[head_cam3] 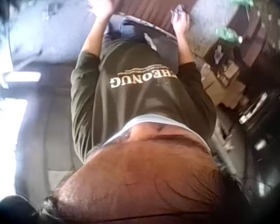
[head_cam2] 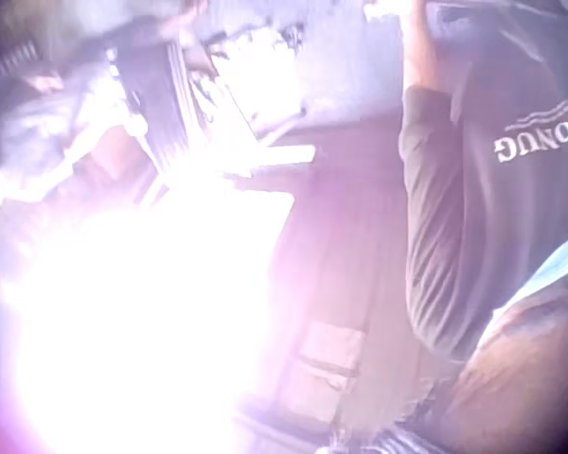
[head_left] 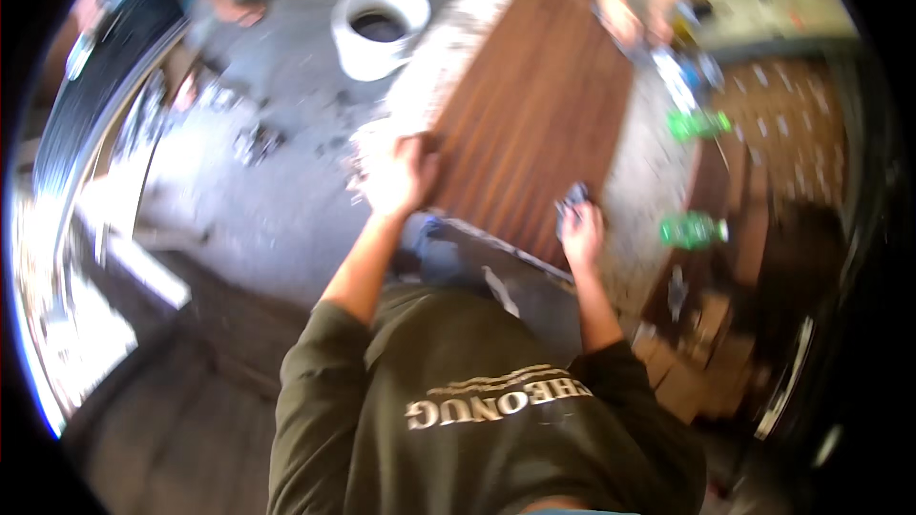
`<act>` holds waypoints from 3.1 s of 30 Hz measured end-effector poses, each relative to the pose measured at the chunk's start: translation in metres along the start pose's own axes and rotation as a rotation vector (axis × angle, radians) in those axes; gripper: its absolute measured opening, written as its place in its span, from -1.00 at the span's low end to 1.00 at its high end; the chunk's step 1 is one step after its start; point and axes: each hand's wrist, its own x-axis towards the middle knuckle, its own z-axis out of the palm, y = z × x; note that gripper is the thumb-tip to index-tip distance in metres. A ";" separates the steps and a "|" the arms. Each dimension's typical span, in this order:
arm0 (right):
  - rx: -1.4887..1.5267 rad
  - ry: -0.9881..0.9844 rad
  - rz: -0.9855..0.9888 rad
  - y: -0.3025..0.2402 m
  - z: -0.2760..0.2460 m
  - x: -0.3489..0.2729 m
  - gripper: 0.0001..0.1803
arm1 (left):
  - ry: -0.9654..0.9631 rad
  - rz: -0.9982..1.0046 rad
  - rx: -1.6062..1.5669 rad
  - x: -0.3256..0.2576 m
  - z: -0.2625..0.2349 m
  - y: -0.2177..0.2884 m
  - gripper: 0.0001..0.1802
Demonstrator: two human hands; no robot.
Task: The person places a slatted wooden panel onto a workbench, pours liquid from a bottle onto a cloth, and wipes the panel with the cloth. The person then turns and swaps the wooden panels, wiping their surfaces with cloths.
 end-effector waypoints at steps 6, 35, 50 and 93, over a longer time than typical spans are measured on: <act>0.158 0.207 0.416 -0.030 0.028 -0.021 -0.87 | 0.018 0.199 0.084 0.013 0.016 -0.022 -0.70; 2.716 0.006 0.609 -0.061 -0.091 -0.225 -0.26 | -0.772 0.967 -0.221 -0.220 -0.019 0.180 -0.30; 2.255 -0.420 0.717 -0.088 -0.066 -0.159 -0.32 | 0.653 0.586 -0.101 0.031 -0.283 0.087 -0.61; -0.304 0.564 0.961 0.322 -0.121 -0.104 -0.54 | 0.058 0.462 0.305 0.047 0.062 -0.006 -0.32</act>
